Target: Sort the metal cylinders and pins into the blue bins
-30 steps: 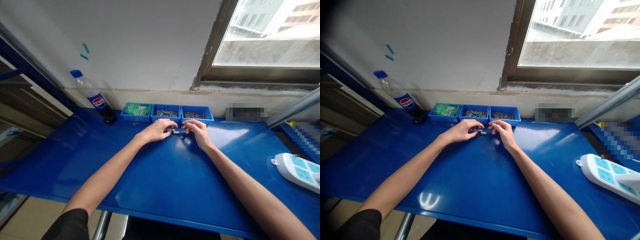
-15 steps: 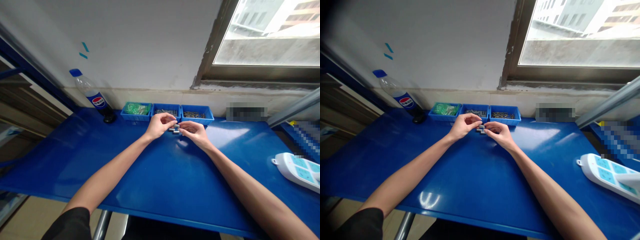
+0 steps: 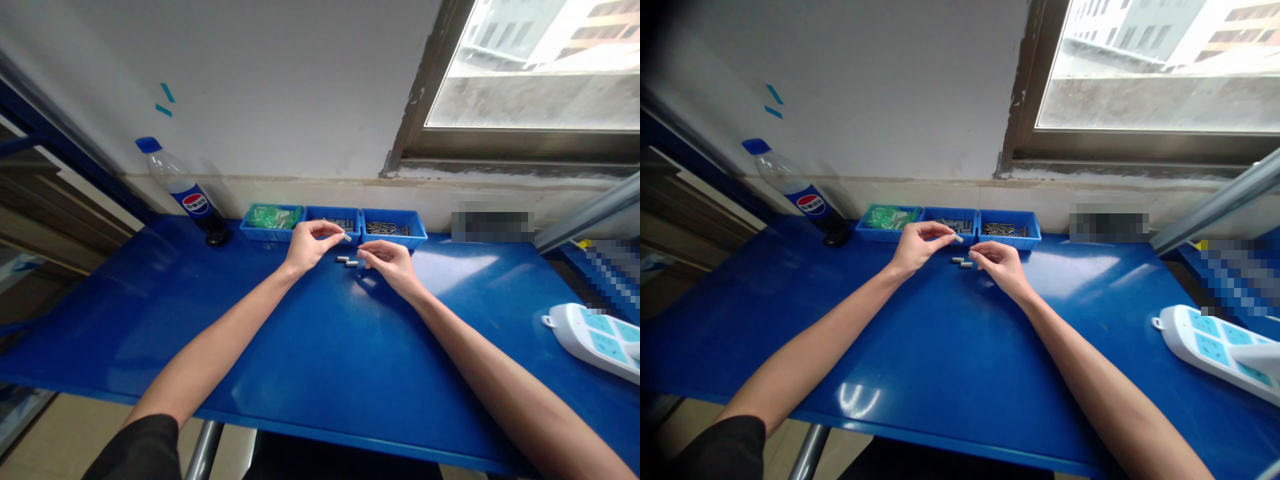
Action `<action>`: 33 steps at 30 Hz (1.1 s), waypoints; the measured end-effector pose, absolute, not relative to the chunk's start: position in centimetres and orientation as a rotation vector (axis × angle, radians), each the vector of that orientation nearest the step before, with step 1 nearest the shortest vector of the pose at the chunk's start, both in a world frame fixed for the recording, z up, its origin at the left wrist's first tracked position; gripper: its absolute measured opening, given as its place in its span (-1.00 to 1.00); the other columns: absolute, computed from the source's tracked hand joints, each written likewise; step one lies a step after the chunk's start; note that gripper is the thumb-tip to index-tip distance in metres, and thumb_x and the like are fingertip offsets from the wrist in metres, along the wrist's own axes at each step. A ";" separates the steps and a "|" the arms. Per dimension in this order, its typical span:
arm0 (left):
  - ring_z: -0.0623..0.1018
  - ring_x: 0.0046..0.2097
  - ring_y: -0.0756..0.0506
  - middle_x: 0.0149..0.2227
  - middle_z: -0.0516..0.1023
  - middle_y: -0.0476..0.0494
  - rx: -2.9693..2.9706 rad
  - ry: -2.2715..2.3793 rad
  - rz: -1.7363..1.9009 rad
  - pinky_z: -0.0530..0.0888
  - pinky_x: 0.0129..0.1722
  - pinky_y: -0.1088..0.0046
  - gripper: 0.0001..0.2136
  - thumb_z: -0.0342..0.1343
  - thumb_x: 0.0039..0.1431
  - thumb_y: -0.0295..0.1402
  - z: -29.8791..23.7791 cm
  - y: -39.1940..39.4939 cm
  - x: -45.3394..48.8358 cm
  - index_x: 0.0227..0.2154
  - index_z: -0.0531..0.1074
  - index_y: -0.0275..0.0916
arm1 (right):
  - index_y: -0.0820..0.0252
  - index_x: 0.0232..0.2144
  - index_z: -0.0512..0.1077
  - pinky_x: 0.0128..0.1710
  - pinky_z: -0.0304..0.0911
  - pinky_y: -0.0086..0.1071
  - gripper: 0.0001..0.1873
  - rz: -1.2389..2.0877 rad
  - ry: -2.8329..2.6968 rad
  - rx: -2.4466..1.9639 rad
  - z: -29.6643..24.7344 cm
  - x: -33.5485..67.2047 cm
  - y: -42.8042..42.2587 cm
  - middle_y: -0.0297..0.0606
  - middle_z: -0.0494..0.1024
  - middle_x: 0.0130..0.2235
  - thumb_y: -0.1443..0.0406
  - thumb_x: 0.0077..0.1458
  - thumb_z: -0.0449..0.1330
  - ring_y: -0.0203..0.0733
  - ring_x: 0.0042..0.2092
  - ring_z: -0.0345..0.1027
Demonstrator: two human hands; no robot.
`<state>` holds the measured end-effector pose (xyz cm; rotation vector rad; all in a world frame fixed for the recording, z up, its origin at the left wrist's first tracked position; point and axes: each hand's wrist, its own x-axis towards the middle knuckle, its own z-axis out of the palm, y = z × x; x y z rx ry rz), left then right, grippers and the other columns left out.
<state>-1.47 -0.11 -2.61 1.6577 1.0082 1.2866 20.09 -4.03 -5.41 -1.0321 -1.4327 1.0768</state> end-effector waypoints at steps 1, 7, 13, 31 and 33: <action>0.70 -0.16 -0.16 -0.24 0.72 -0.22 1.666 1.047 1.355 0.63 0.02 0.21 -0.76 0.40 0.10 -0.20 -2.6 0.1 -1.6 -0.29 0.65 -0.29 | 0.13 -0.28 0.65 -0.39 0.49 -0.29 -0.61 1.073 -1.431 -1.042 -5.4 20.1 -4.0 -0.23 0.70 -0.35 -0.02 -0.01 0.48 -0.16 -0.42 0.54; 0.67 -0.06 -0.12 -0.07 0.67 -0.24 1.846 1.097 1.511 0.64 -0.04 0.34 -0.84 0.27 0.24 -0.28 -1.9 0.0 -2.0 -0.24 0.65 -0.27 | 0.14 -0.29 0.64 -0.38 0.50 -0.27 -0.58 1.078 -1.435 -1.064 -5.2 20.1 -4.0 -0.20 0.70 -0.35 -0.06 0.00 0.45 -0.14 -0.41 0.54; 0.69 -0.14 -0.14 -0.15 0.73 -0.16 2.391 0.999 0.801 0.61 -0.08 0.34 -0.79 0.27 0.16 -0.45 -2.1 -0.8 -2.3 -0.15 0.67 -0.21 | 0.13 -0.30 0.64 -0.39 0.47 -0.29 -0.65 1.083 -1.422 -1.043 -5.3 20.2 -3.9 -0.22 0.70 -0.36 0.00 0.03 0.46 -0.15 -0.42 0.53; 0.69 -0.38 -0.10 -0.37 0.70 -0.19 1.674 0.906 1.023 0.63 -0.32 0.40 -0.69 0.27 0.27 -0.11 -3.1 -0.8 -0.6 -0.19 0.57 -0.30 | 0.13 -0.24 0.64 -0.37 0.47 -0.30 -0.63 1.084 -1.465 -1.025 -6.0 20.4 -3.8 -0.25 0.68 -0.34 0.01 0.02 0.47 -0.18 -0.39 0.53; 0.69 -0.39 -0.10 -0.39 0.69 -0.19 1.643 0.894 1.019 0.63 -0.33 0.40 -0.68 0.29 0.25 -0.10 -3.1 -0.8 -0.7 -0.21 0.56 -0.31 | 0.14 -0.24 0.64 -0.37 0.48 -0.29 -0.62 1.087 -1.469 -1.027 -5.9 20.4 -3.9 -0.24 0.69 -0.33 0.00 0.02 0.47 -0.18 -0.39 0.53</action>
